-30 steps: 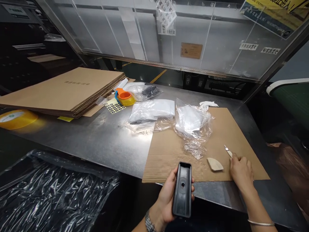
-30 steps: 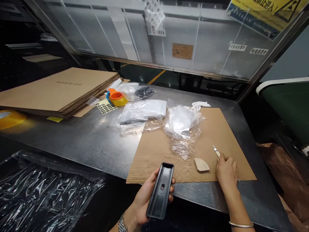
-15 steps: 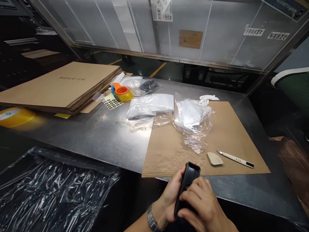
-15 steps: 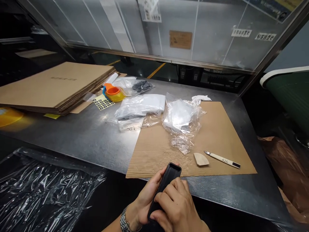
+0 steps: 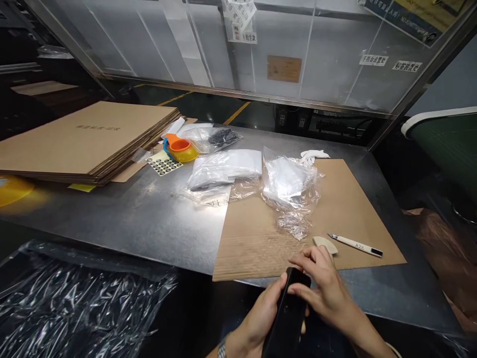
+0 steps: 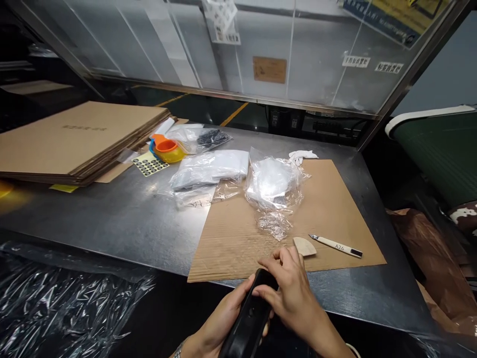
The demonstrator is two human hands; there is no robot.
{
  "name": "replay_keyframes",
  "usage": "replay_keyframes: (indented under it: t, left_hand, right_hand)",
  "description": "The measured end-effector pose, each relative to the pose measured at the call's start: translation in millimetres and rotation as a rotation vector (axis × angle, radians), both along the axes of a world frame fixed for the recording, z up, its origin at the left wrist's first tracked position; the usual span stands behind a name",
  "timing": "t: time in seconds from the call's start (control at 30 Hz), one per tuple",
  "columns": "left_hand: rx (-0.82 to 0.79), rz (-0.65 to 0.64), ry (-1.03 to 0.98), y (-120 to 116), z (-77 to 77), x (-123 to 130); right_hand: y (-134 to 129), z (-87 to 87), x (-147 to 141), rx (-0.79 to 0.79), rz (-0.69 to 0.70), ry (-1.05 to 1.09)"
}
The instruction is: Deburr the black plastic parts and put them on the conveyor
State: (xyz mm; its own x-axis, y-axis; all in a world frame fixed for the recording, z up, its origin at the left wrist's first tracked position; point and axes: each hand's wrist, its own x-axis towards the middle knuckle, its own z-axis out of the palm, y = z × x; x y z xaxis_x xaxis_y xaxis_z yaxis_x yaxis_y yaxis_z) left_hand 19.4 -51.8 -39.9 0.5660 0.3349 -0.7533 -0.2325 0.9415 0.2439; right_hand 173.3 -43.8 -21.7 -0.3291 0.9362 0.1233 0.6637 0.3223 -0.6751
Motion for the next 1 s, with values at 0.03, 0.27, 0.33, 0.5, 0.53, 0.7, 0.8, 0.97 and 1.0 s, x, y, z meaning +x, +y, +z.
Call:
replay_keyframes:
  t: [0.03,0.27,0.33,0.5,0.53,0.7,0.8,0.97,1.0]
  left_hand:
    - [0.014,-0.001,-0.002,-1,0.6,-1]
    - [0.029,-0.062,0.0,-2,-2.2,-4]
    - [0.01,-0.068,-0.008,-2,-6.3,-5]
    - [0.075,0.246,-0.084,6,-7.8,-11]
    - [0.116,0.339,-0.069,7,-6.1,-12]
    - [0.295,0.526,0.045,6,1.3,-10]
    - [0.367,0.541,0.151,1,1.3,-8]
    - [0.33,0.525,0.165,-2,-0.2,-6]
    - [0.312,0.514,0.154,-2,-0.2,-6]
  right_hand:
    - [2,1.0,2,-0.004,0.014,0.0]
    - [11,4.4,2,-0.055,0.078,0.083]
    - [9,2.5,1,-0.085,0.022,0.144]
    - [-15,-10.7,-7,-0.24,-0.233,0.251]
    - [-23,-14.4,-11,-0.3,-0.243,0.233]
    - [-52,-31.3,-36,-0.609,-0.125,0.256]
    - [-51,-35.8,-44,-0.637,-0.197,0.291]
    - [-34,-33.6,-40,-0.534,-0.321,0.306]
    - [-29,-32.9,-37,-0.517,-0.345,0.32]
